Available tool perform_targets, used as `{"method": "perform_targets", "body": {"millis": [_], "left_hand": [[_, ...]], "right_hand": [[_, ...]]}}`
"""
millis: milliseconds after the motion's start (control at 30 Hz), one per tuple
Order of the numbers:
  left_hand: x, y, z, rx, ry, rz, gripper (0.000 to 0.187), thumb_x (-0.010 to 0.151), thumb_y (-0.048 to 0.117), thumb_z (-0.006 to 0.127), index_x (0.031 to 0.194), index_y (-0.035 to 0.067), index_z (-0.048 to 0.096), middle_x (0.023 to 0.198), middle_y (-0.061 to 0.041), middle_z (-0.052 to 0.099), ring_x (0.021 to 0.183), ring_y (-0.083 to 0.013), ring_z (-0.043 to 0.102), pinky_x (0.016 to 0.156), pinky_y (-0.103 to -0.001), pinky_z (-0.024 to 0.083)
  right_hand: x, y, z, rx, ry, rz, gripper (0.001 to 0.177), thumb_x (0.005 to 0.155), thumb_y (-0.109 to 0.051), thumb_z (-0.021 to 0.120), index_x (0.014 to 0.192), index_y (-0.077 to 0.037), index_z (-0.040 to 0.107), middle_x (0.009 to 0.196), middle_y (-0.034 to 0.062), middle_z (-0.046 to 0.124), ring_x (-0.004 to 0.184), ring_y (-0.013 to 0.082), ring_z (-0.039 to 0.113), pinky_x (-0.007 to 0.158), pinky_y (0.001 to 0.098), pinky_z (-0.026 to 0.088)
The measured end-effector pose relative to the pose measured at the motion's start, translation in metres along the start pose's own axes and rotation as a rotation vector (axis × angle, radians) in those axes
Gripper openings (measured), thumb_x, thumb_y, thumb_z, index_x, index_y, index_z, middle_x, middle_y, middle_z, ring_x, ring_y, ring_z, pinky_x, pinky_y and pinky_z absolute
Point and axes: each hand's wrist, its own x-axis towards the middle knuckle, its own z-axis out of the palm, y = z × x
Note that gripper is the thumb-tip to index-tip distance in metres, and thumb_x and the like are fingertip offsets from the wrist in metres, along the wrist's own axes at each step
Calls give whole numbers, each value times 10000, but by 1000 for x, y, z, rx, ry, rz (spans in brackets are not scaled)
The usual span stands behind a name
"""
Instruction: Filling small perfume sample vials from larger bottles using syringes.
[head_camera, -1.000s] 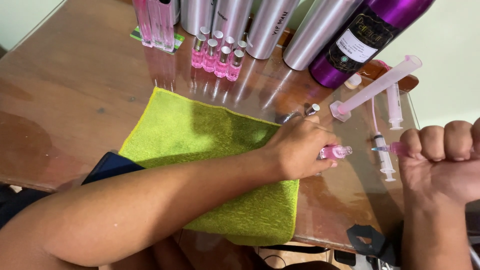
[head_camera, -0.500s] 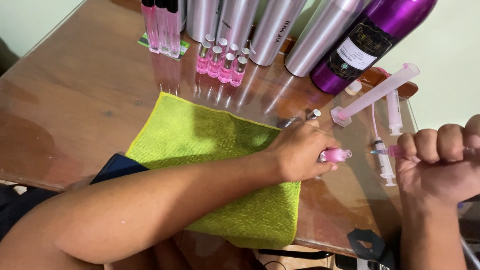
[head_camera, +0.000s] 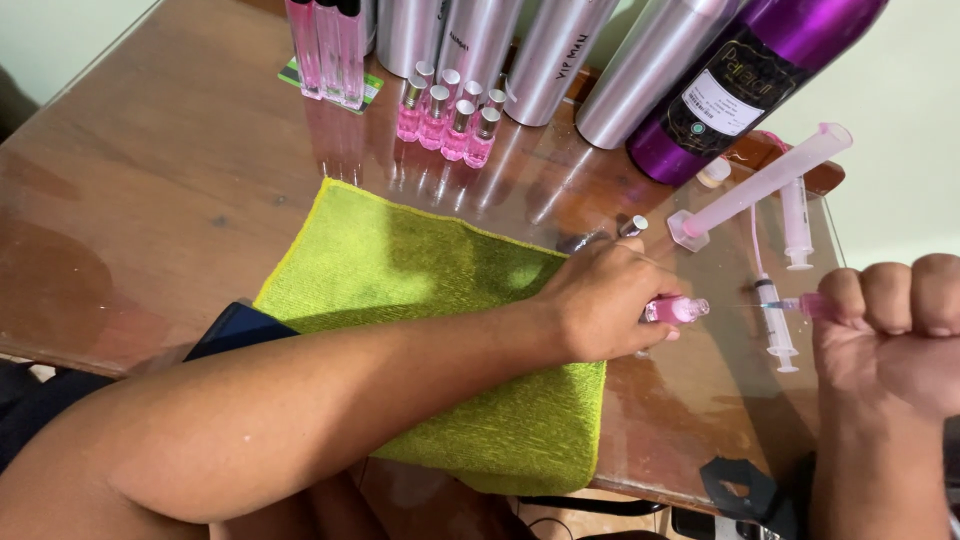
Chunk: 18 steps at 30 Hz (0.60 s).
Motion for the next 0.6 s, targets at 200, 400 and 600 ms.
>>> {"method": "perform_targets", "body": {"millis": [200, 400, 600], "left_hand": [[2, -2, 4, 12, 55, 43, 418, 781, 446, 785, 1172, 299, 773, 866, -65, 777, 949, -231, 648, 865, -413, 499], [-2, 3, -4, -6, 32, 27, 442, 796, 436, 787, 1204, 268, 760, 903, -72, 763, 904, -244, 634, 776, -410, 517], [-5, 9, -14, 1, -65, -2, 209, 853, 388, 768, 1033, 282, 758, 890, -47, 749, 947, -230, 631, 776, -415, 525]], "right_hand": [[-5, -6, -1, -90, 15, -33, 563, 873, 285, 615, 667, -50, 213, 665, -18, 75, 575, 150, 92, 582, 400, 193], [-1, -13, -13, -1246, -6, -65, 410, 1048, -316, 248, 661, -263, 123, 639, -93, 39, 570, 67, 35, 613, 253, 82], [4, 5, -1, -1186, -115, -21, 366, 1112, -405, 318, 762, -323, 246, 642, -135, 91, 587, 45, 46, 567, 204, 91]]}}
